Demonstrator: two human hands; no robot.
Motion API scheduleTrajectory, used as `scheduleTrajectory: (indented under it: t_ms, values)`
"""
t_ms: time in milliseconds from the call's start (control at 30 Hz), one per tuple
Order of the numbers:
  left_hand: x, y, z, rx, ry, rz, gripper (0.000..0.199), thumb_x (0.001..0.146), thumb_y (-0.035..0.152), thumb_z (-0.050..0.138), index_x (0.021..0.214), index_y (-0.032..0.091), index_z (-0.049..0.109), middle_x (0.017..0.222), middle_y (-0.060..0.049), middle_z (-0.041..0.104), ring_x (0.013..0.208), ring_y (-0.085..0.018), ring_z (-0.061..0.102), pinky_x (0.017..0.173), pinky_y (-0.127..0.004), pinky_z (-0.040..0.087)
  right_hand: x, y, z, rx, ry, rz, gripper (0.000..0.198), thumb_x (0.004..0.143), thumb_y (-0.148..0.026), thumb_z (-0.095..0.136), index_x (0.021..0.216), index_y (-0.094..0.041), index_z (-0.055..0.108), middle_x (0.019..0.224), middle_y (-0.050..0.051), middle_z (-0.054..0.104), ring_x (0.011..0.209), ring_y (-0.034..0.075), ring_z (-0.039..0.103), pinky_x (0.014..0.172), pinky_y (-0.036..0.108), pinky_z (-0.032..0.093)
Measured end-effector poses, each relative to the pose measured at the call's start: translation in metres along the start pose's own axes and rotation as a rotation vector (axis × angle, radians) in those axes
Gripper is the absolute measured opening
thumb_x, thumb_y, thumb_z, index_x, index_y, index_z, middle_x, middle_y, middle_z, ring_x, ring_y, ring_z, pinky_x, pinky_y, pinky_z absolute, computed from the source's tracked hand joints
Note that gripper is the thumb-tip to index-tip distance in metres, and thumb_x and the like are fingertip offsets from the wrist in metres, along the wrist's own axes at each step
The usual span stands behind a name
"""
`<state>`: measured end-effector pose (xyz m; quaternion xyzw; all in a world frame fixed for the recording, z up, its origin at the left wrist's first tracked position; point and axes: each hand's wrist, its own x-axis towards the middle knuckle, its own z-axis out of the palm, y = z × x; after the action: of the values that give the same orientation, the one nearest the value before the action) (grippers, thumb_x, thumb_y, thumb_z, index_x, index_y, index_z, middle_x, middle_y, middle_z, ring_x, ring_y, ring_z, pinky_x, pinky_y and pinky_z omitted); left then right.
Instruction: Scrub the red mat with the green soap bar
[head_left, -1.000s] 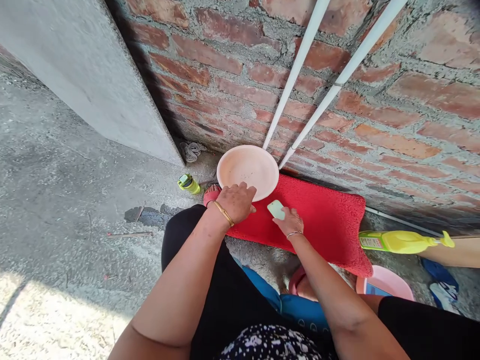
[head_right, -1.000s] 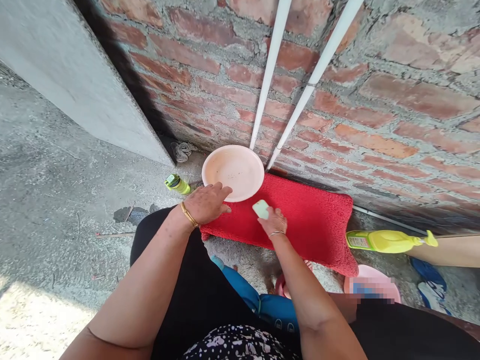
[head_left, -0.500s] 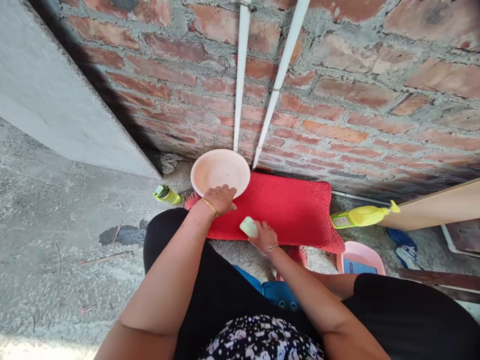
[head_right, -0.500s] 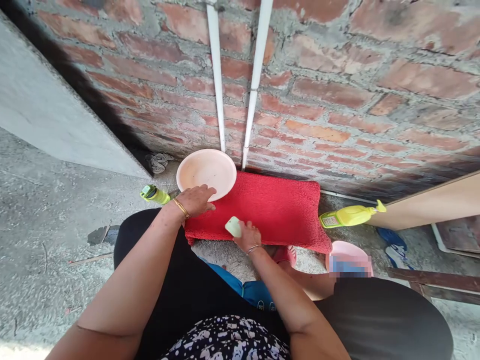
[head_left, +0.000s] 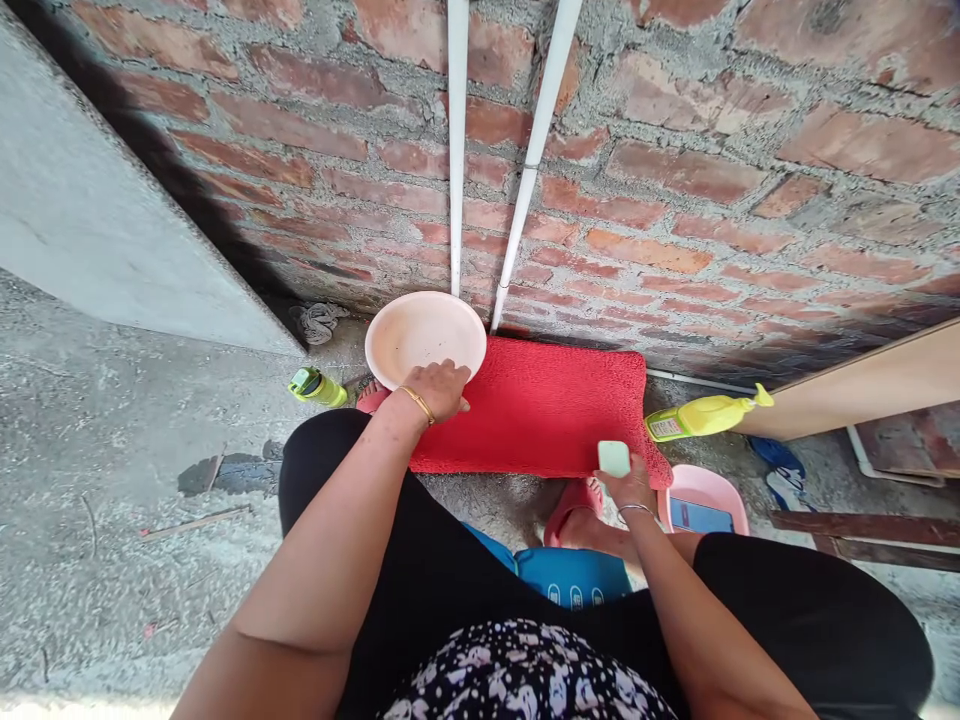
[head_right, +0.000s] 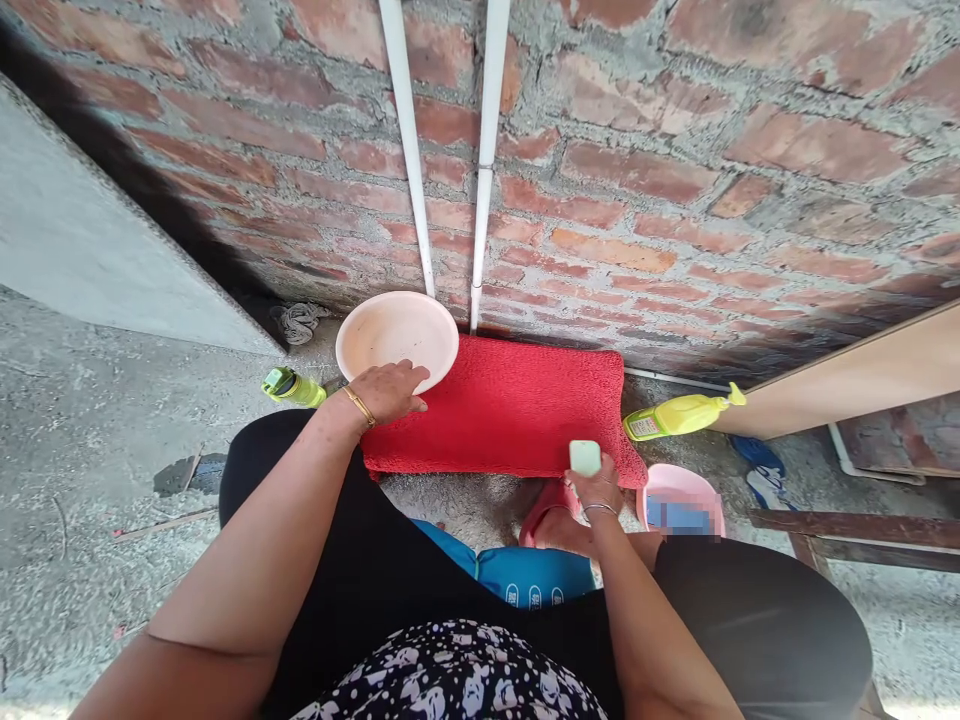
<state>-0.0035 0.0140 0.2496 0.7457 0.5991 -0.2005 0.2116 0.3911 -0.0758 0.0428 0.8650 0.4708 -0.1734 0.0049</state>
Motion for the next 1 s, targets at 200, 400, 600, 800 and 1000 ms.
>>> scheduleTrajectory:
  t_ms: [200,400,600,800,1000]
  values:
    - [0.005,0.004,0.001,0.008,-0.042,0.010,0.048,0.090,0.043,0.053,0.132,0.019,0.048,0.132,-0.014,0.054,0.121,-0.029,0.055,0.098,-0.041,0.044,-0.066,-0.106,0.041,-0.154,-0.309,-0.498,0.070,0.071,-0.041,0.070,0.134,-0.024,0.045,0.126,0.009,0.052,0.105,0.021,0.058,0.088,0.030,0.044]
    - [0.002,0.004,0.006,0.018,-0.042,-0.007,0.045,0.091,0.042,0.052,0.131,0.022,0.049,0.131,-0.013,0.055,0.121,-0.028,0.055,0.098,-0.041,0.044,-0.053,-0.086,0.033,-0.235,-0.294,-0.475,0.068,0.070,-0.036,0.070,0.133,-0.025,0.046,0.125,0.009,0.051,0.107,0.021,0.057,0.090,0.030,0.043]
    - [-0.001,0.005,0.000,0.033,-0.001,0.037,0.047,0.091,0.043,0.052,0.131,0.019,0.049,0.130,-0.013,0.055,0.119,-0.029,0.056,0.096,-0.041,0.045,0.000,0.016,-0.006,-0.182,-0.152,0.107,0.071,0.069,-0.052,0.069,0.128,-0.018,0.048,0.117,0.015,0.055,0.102,0.026,0.061,0.082,0.036,0.049]
    - [0.004,0.003,0.001,0.028,-0.004,0.039,0.047,0.091,0.042,0.053,0.131,0.019,0.049,0.128,-0.013,0.056,0.118,-0.030,0.056,0.095,-0.041,0.046,-0.001,-0.022,0.004,-0.070,-0.133,0.015,0.075,0.069,-0.051,0.070,0.133,-0.021,0.044,0.123,0.012,0.050,0.102,0.022,0.060,0.087,0.034,0.048]
    - [0.009,0.003,0.010,0.051,-0.039,-0.005,0.045,0.091,0.042,0.052,0.129,0.020,0.050,0.128,-0.013,0.056,0.118,-0.029,0.056,0.094,-0.041,0.046,-0.003,-0.087,0.023,-0.202,-0.191,-0.337,0.075,0.070,-0.043,0.071,0.138,-0.026,0.043,0.127,0.008,0.047,0.112,0.022,0.054,0.095,0.032,0.043]
